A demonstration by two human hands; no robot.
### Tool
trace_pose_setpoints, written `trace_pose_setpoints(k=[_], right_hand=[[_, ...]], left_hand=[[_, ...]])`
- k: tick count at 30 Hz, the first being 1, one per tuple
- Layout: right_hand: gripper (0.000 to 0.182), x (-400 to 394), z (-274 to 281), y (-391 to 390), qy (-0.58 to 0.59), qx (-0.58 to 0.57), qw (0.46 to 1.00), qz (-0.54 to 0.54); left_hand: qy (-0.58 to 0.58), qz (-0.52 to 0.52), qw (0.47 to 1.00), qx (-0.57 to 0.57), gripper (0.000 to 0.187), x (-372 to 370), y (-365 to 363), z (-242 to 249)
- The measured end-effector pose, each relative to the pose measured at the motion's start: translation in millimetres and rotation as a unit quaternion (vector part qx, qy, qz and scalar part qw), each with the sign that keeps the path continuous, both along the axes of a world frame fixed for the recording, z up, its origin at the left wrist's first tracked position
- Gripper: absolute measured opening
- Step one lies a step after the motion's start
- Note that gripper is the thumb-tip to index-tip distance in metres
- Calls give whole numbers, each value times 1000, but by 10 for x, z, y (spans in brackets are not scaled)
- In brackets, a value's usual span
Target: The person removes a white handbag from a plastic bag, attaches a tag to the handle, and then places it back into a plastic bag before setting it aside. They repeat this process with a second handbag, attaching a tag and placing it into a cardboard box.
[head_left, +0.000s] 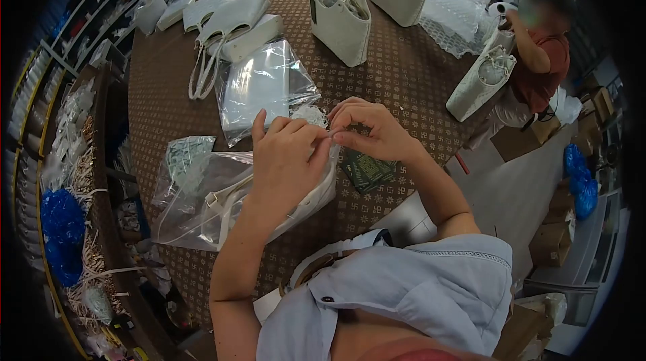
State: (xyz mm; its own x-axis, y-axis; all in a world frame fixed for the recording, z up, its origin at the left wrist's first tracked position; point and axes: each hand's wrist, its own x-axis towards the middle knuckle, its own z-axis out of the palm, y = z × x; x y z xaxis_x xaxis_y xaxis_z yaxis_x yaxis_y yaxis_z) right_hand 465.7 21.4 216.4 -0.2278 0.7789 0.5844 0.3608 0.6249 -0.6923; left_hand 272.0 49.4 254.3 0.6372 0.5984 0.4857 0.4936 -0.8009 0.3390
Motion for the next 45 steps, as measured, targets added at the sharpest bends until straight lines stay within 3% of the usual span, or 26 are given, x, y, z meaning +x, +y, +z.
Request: trace_pose_setpoints(k=[10, 14, 15, 17, 19, 22, 24, 30, 37, 43, 45], right_hand=[[12, -27, -26, -38, 2, 12, 999, -30], [9, -7, 59, -136, -22, 24, 997, -72], [8, 58, 89, -124, -48, 51, 997, -41], [12, 78, -2, -120, -19, 15, 998, -51], [13, 80, 39, -119, -33, -55, 996, -54], [15, -114, 278, -108, -5, -53, 996, -64], [16, -263, 451, -117, -170, 73, 978, -102], [14, -433, 494, -96, -310, 103, 943, -64], [17, -359, 519, -204, -277, 112, 952, -73], [18, -546, 653, -226, -280, 20, 958, -64], [18, -851, 571, -121, -302, 139, 942, -49]], left_hand=[[-37, -24, 998, 54, 4, 25, -3, -28], [23, -12, 998, 55, 5, -186, -102, -64], [37, 10, 997, 70, 6, -323, -86, -59], [101, 55, 985, 126, 5, -489, -90, -173], [64, 71, 988, 120, 5, -511, -129, -255], [48, 90, 984, 149, 7, -516, -124, -271], [33, 94, 984, 145, 7, -463, -94, -306], [9, 73, 988, 133, 6, -446, -203, -238], [29, 92, 985, 144, 9, -844, -144, -246], [57, 123, 970, 200, 11, -1007, -86, -225], [53, 117, 968, 215, 12, -931, -82, -217]])
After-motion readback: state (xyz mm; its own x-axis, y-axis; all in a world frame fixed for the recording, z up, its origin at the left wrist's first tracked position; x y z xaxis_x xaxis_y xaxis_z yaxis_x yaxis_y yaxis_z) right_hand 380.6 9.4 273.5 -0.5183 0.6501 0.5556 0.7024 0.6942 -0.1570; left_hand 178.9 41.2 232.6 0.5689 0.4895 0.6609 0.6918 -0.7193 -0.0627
